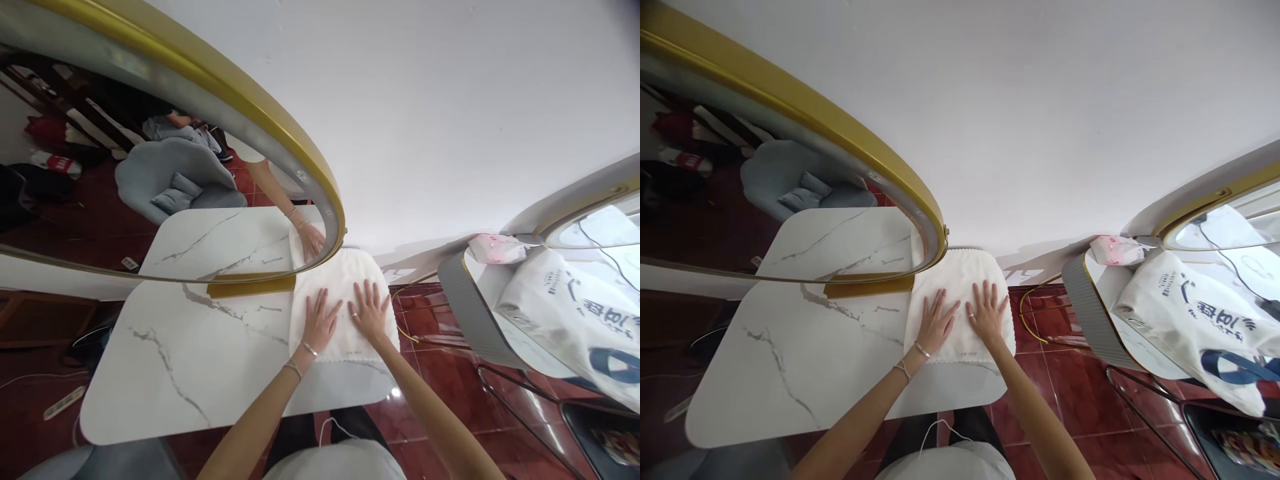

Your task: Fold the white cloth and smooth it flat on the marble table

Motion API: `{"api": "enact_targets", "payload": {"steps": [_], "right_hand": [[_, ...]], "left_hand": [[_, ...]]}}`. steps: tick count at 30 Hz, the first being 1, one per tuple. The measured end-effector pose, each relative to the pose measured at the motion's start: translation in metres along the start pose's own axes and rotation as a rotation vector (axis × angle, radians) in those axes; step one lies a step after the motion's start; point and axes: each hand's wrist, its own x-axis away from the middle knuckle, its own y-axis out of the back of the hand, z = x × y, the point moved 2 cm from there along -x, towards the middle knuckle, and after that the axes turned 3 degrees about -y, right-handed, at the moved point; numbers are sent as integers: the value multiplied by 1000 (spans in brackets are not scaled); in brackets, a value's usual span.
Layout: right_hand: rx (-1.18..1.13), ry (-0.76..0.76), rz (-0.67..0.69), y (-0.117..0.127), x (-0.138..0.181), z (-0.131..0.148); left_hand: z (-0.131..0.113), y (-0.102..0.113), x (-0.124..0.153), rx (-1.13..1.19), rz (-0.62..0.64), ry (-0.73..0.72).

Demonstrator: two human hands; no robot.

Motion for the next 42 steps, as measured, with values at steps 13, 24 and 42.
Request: {"api": "enact_targets", "payload": {"steps": [13,24,42], "right_hand": [[-67,447,111,33,133,30],[-295,201,-30,19,107,38],[-144,212,-56,-4,46,76]], "left_hand": [[-41,23,123,-55,92,-29],[33,34,95,20,-231,559],[64,19,49,10,-267,381]]}}
